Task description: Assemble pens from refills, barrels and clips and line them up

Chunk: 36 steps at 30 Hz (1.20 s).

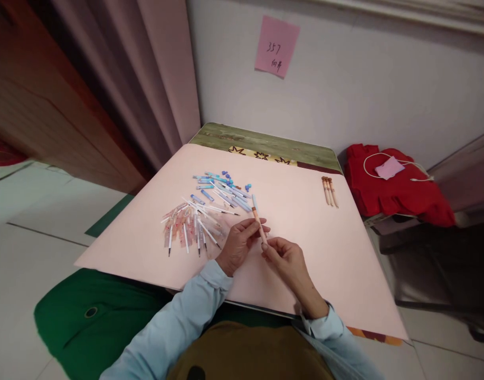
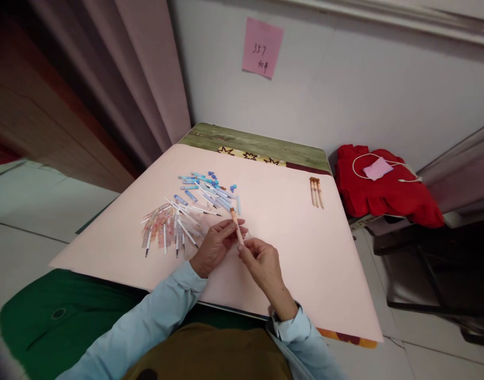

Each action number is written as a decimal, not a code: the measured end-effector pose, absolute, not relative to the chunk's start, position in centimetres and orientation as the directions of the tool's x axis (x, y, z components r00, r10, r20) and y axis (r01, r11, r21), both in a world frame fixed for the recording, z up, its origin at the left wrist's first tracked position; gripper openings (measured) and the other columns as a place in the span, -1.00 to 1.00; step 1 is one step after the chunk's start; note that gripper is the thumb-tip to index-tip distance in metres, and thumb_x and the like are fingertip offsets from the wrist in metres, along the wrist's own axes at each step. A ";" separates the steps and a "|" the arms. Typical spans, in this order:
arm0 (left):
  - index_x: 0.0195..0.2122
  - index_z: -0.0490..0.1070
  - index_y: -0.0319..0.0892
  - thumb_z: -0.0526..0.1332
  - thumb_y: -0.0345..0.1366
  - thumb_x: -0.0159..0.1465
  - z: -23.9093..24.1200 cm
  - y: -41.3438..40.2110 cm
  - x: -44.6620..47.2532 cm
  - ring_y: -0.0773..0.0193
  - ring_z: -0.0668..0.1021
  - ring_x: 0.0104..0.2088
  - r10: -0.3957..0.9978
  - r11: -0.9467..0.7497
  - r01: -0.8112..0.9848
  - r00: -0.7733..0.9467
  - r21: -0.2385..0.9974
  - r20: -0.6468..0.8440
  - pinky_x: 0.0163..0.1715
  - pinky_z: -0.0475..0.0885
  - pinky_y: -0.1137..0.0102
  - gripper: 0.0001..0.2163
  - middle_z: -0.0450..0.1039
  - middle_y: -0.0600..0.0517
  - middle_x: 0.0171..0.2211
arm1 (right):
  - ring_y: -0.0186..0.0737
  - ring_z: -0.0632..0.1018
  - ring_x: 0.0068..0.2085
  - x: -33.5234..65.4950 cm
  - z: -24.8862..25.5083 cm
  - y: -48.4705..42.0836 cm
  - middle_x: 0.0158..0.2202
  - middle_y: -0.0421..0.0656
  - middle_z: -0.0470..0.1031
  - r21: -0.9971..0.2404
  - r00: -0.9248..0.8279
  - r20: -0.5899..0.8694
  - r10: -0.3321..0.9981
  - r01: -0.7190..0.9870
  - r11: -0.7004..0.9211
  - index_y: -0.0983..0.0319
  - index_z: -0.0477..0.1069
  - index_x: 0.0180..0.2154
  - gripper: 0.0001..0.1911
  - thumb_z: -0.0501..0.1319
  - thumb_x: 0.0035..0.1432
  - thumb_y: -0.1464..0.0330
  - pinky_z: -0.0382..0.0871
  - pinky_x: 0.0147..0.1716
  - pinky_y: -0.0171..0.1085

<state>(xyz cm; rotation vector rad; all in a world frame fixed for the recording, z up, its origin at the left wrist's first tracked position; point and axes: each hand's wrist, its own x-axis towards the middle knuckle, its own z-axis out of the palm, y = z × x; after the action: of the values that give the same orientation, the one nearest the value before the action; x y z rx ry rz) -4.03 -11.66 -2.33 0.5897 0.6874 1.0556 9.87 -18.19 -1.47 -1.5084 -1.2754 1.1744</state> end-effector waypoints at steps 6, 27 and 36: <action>-0.23 0.57 -0.25 0.44 -0.21 0.08 -2.3 -11.5 -4.3 0.35 0.56 -0.39 0.917 0.398 -0.641 0.283 0.656 -0.280 -0.28 0.42 0.45 -0.72 0.57 -0.02 -0.42 | -0.27 0.46 -0.49 11.7 0.6 -15.8 -0.48 -0.17 0.55 -0.894 0.030 -0.058 0.998 0.443 -0.065 0.20 0.57 -0.32 -0.63 0.20 0.20 0.04 0.27 -0.47 -0.32; -0.30 0.52 -0.24 0.49 -0.28 0.00 -2.5 -10.4 -4.8 0.42 0.46 -0.49 0.876 0.479 -0.737 0.437 0.477 -0.205 -0.46 0.34 0.49 -0.73 0.46 0.06 -0.49 | -0.10 0.47 -0.03 5.0 -0.4 3.4 -0.06 -0.04 0.56 -0.219 -0.300 0.086 0.950 0.924 0.312 0.14 0.58 -0.09 -0.71 0.12 0.32 0.23 0.19 -0.03 -0.20; -0.28 0.54 -0.25 0.49 -0.26 0.00 -2.6 -10.5 -5.0 0.40 0.47 -0.50 0.876 0.478 -0.739 0.438 0.475 -0.201 -0.47 0.32 0.48 -0.71 0.47 0.05 -0.51 | -0.21 0.54 -0.25 5.4 -0.2 2.9 -0.28 -0.20 0.61 -0.537 -0.052 0.171 0.984 0.832 0.138 0.15 0.54 -0.24 -0.85 0.23 0.16 0.29 0.30 -0.25 -0.27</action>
<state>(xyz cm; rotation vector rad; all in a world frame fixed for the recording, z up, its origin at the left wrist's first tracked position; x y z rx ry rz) -5.01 -10.48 -2.62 0.3396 0.4538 1.0282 5.38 2.86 -0.18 -1.7370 -1.9284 0.4039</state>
